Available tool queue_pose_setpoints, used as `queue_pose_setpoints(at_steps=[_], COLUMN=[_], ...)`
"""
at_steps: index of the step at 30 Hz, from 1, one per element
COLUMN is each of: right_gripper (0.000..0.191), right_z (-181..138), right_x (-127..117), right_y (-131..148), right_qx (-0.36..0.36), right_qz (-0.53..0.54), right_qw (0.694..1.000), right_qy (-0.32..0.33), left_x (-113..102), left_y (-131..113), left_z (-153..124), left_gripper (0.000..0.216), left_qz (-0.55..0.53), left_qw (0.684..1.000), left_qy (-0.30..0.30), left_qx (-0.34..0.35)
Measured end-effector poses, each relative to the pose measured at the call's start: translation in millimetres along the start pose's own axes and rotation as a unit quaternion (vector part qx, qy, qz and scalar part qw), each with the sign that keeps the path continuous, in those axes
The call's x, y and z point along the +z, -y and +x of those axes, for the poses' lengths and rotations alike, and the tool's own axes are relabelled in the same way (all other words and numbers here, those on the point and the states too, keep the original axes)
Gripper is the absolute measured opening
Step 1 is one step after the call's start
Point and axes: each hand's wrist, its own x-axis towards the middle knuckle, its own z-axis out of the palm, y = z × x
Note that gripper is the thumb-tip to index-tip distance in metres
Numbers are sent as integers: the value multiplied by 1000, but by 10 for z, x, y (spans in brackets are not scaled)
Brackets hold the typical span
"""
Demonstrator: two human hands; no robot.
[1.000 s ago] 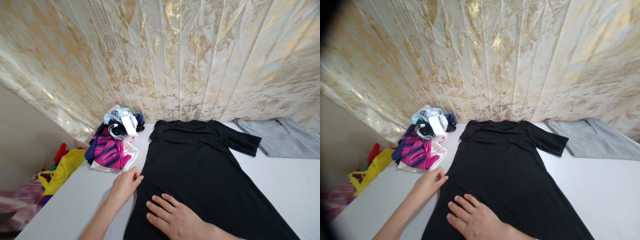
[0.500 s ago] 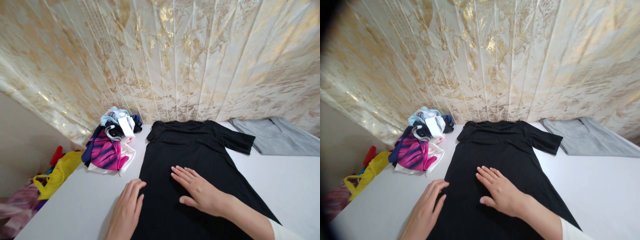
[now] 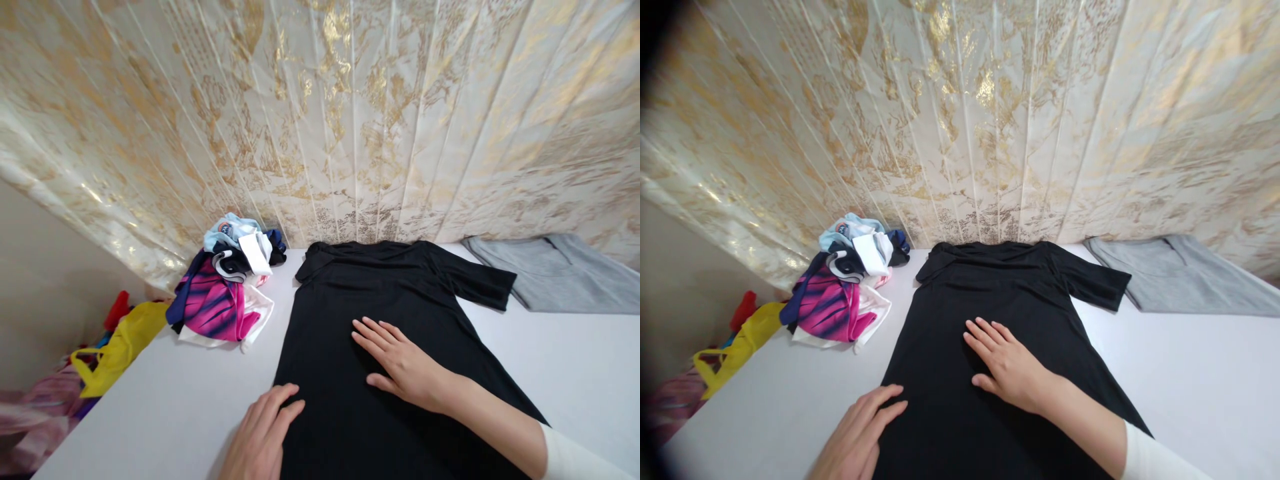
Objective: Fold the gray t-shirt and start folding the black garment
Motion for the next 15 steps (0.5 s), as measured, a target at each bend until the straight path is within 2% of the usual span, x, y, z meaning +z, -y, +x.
queue_pose_setpoints(at_steps=[2, 5, 7, 10, 12, 15], right_gripper=[53, 32, 25, 25, 27, 20], right_z=[294, 921, 1368, 1914, 2141, 2291], right_x=[-111, -226, -224, -114, -17, 88], right_y=[36, 50, 27, -31, -71, -123], right_qx=[-49, -100, -123, -143, -146, -142], right_qz=[-5, -18, -43, -77, -88, -91], right_qw=[998, 992, 988, 983, 983, 984], right_qy=[-26, -71, -85, -80, -70, -57], left_x=[45, 121, 173, 264, 332, 417], left_y=[-76, -93, -54, 25, 67, 103], left_z=[155, 350, 420, 430, 405, 377], left_gripper=[57, 51, 47, 41, 36, 32], left_qz=[-35, -70, -83, -74, -47, -3], left_qw=[998, 993, 990, 989, 989, 986], left_qy=[25, 58, 63, 51, 42, 31], left_qx=[37, 78, 99, 121, 137, 163])
